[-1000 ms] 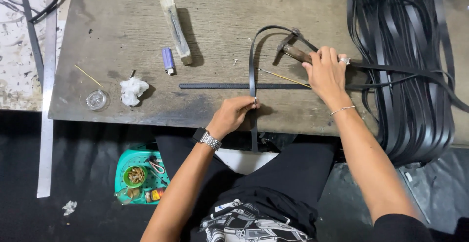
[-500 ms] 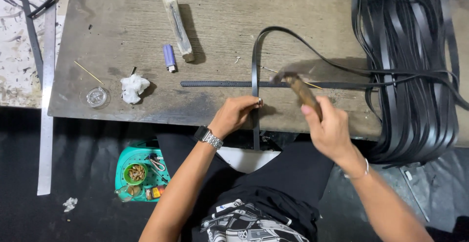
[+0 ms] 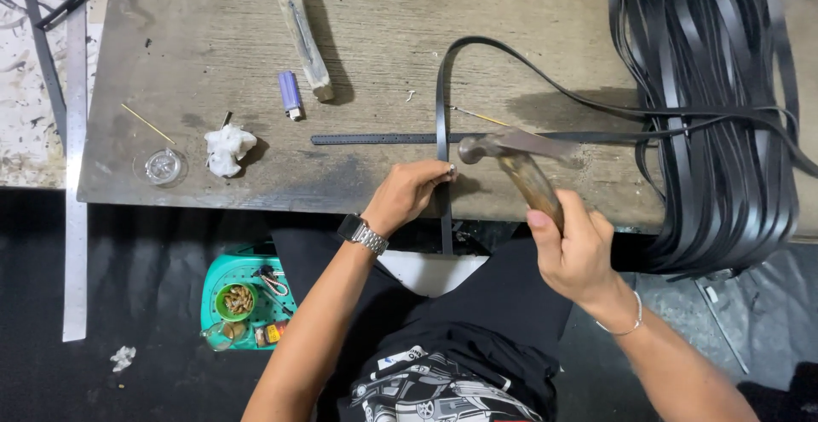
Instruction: Applying adhesive to leather straps and hammering them together to secure a joint.
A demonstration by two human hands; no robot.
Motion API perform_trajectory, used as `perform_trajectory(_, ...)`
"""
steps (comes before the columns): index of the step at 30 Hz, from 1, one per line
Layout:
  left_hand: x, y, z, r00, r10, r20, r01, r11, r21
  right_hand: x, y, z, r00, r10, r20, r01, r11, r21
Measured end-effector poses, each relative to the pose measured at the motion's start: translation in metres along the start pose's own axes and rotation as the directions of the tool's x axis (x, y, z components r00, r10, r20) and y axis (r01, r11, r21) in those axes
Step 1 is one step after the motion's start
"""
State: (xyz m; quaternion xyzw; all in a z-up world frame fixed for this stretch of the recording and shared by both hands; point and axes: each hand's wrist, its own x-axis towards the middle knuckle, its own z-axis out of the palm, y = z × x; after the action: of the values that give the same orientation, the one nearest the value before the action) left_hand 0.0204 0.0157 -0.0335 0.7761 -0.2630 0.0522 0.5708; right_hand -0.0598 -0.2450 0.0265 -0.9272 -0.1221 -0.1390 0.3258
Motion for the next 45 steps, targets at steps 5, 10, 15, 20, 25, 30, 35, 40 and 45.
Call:
perform_trajectory(5,-0.001,-0.011,0.001,1.0,-0.005,0.023,0.004,0.997,0.073,0.013,-0.024,-0.001,0.982,0.083,0.169,-0.089,0.996,0.031)
perform_trajectory(10,-0.007,-0.028,0.008,0.999,-0.034,0.015,0.033,0.999,0.036,0.029,-0.021,-0.006,0.99,0.124,0.071,-0.128,0.99,0.05)
perform_trajectory(15,-0.005,-0.027,0.009,1.0,-0.018,-0.015,0.019,0.998,0.068,0.066,0.056,0.02,0.997,-0.005,-0.08,-0.015,0.97,-0.245)
perform_trajectory(20,-0.002,-0.021,0.009,0.998,0.02,-0.052,-0.018,0.999,0.05,0.09,0.102,0.046,0.992,-0.115,-0.045,0.061,0.769,-0.636)
perform_trajectory(25,-0.003,-0.027,0.01,0.998,0.022,-0.051,-0.019,0.999,0.043,0.087,0.059,0.067,0.973,-0.231,0.017,0.223,0.911,-0.348)
perform_trajectory(30,-0.006,-0.032,0.01,0.999,0.004,-0.034,-0.002,0.999,0.048,0.068,0.019,0.087,0.905,-0.379,0.195,0.406,0.906,-0.119)
perform_trajectory(35,0.003,-0.022,0.0,0.975,-0.085,-0.207,0.083,0.996,-0.016,0.059,0.02,0.092,0.906,-0.322,0.275,0.369,0.919,-0.141)
perform_trajectory(40,0.005,-0.018,-0.003,0.966,-0.118,-0.23,0.106,0.992,-0.064,0.054,0.014,0.09,0.91,-0.312,0.271,0.353,0.928,-0.117)
perform_trajectory(45,0.006,-0.012,-0.003,0.971,-0.103,-0.214,0.089,0.993,-0.074,0.052,0.017,0.092,0.916,-0.285,0.282,0.323,0.941,-0.099)
